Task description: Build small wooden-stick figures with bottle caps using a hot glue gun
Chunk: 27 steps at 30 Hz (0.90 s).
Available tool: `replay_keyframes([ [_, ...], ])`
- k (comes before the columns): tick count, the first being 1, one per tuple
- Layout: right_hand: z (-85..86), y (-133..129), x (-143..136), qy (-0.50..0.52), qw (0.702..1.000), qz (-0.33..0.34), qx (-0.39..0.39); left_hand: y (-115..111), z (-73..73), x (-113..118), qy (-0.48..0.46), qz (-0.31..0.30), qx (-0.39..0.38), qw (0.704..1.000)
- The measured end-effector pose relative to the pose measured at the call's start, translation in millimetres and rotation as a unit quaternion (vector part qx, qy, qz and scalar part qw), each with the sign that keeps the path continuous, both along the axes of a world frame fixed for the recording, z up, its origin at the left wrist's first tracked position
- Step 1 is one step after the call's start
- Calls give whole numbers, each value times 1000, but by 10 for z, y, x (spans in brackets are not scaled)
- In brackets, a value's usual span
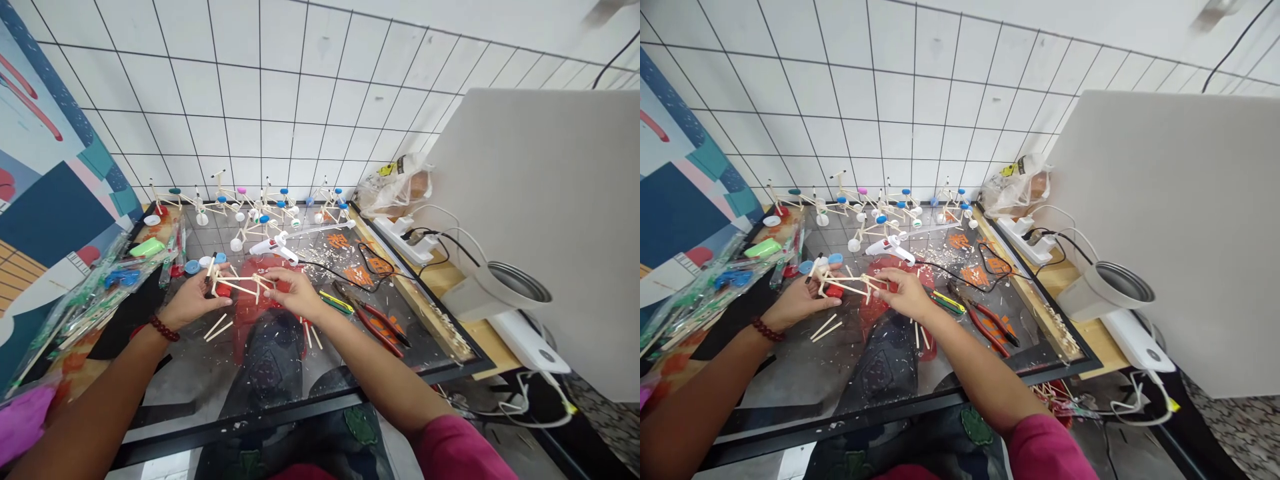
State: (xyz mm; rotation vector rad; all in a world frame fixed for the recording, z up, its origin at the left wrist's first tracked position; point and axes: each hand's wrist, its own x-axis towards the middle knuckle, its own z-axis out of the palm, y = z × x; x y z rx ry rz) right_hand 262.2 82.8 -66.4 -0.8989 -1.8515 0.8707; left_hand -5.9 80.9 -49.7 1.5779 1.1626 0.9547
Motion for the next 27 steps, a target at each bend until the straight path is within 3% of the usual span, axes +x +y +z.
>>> replay_keyframes([
  [18,-17,-2,-20,15,1000,6,-18,20,-43,-32,10,-17,-5,1000],
  [22,-10,-14,-24,15,1000,0,-2,-8,-36,21,-25,16,44,999],
  [27,8,-43,-19,6,1000,-16,14,-62,-22,107,-46,40,33,998],
])
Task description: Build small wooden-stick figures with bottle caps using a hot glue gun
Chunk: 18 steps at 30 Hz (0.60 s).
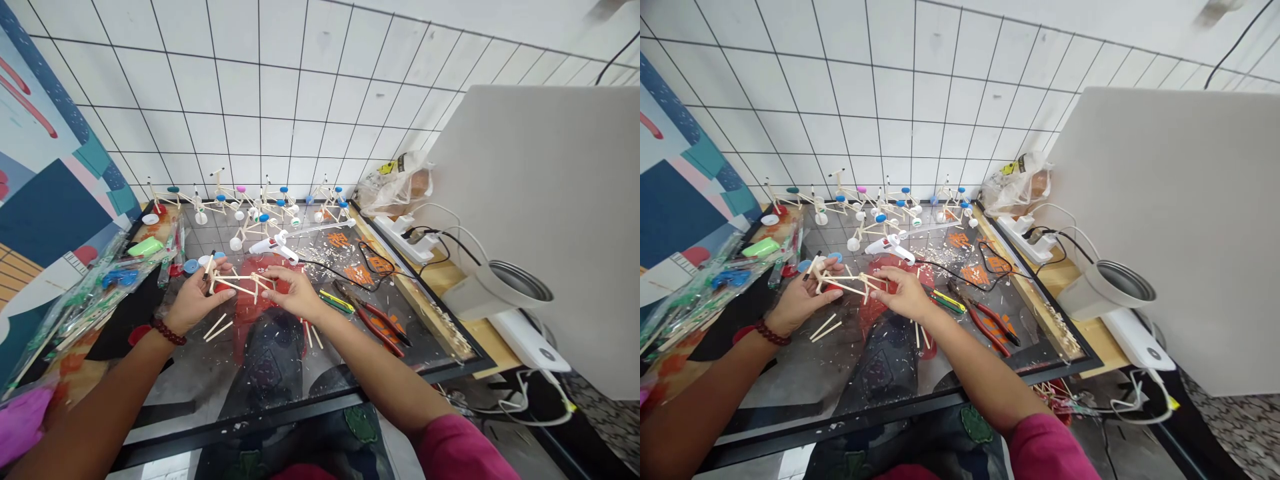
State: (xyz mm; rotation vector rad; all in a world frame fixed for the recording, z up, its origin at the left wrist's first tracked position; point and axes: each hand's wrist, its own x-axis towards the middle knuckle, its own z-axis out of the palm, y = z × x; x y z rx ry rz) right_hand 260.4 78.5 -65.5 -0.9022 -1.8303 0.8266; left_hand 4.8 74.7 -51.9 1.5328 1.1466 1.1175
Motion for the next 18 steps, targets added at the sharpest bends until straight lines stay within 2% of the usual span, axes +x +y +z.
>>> replay_keyframes([
  [7,-9,10,9,-14,1000,-10,12,-16,21,59,-5,25,8,1000],
  [12,-23,9,-34,3,1000,3,10,-20,-9,112,40,28,60,997],
  [18,46,-35,-66,21,1000,17,8,-43,-8,149,-15,34,59,998],
])
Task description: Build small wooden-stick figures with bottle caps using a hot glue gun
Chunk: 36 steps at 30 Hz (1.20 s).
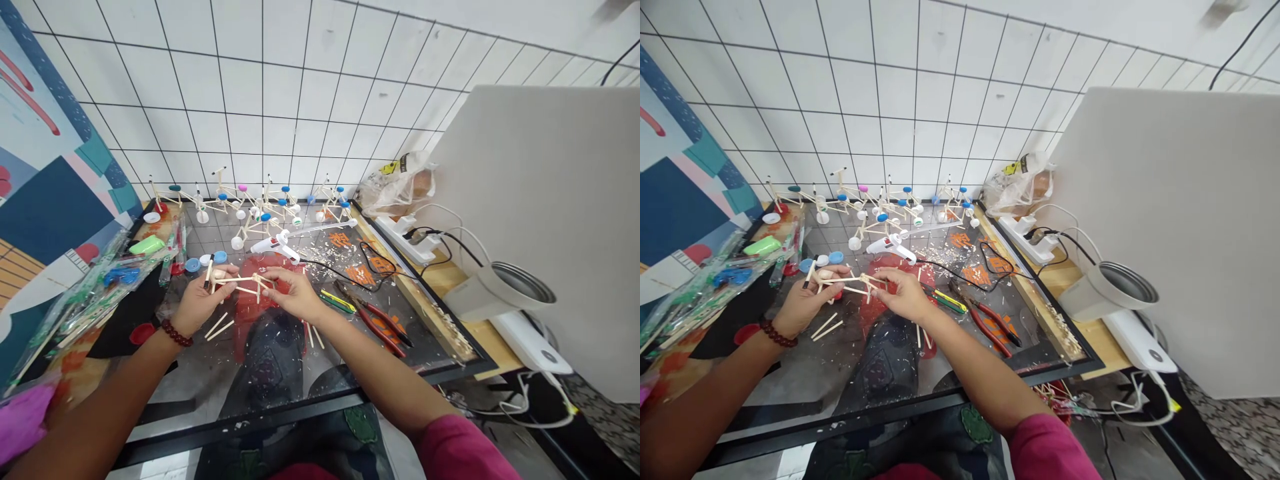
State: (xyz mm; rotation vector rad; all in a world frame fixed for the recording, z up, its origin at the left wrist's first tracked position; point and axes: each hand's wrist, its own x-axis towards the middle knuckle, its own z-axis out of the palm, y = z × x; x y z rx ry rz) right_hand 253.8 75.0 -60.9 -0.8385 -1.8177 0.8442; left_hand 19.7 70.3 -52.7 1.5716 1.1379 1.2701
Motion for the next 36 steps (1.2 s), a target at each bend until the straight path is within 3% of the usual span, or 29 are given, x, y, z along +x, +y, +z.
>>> replay_keyframes([
  [10,68,-36,-12,-9,1000,4,-11,-10,-15,33,-104,-7,-47,993],
  [36,47,-25,18,-33,999,-8,6,-8,-6,23,-92,2,-50,994],
])
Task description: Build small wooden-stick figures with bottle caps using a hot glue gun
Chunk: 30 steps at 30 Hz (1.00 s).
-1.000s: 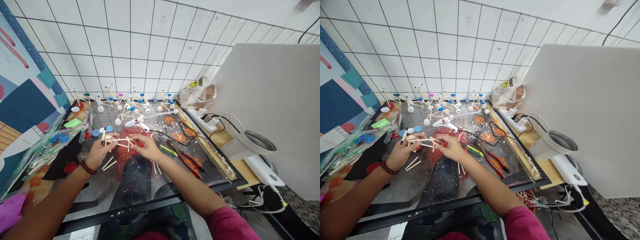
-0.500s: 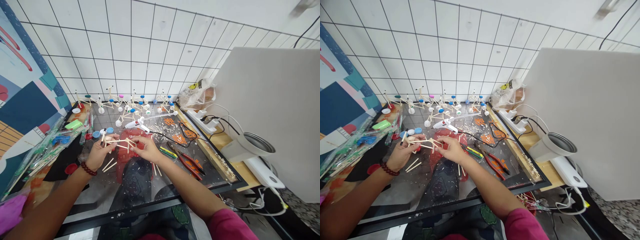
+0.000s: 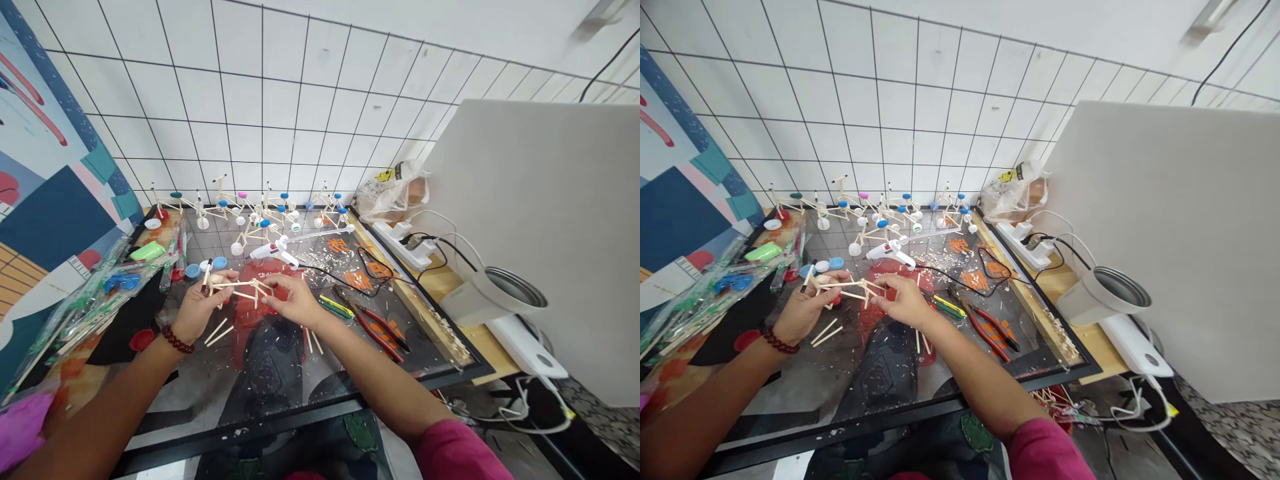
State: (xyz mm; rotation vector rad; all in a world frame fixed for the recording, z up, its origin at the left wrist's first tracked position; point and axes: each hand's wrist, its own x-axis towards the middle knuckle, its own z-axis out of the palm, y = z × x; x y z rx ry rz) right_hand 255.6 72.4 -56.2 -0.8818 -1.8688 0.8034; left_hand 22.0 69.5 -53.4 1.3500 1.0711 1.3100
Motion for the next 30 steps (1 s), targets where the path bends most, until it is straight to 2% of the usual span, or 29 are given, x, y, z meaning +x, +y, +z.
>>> replay_keyframes([
  [12,-7,11,-5,12,1000,-1,-27,22,-10,-17,6,-5,-14,1000],
  [17,-20,5,-6,11,1000,-1,-7,15,6,-10,-10,-4,1,1000],
  [23,23,50,83,25,999,-14,-18,3,40,10,-4,2,-1,1000],
  [30,24,107,134,48,997,-42,-37,18,0,-15,-13,-9,5,1000],
])
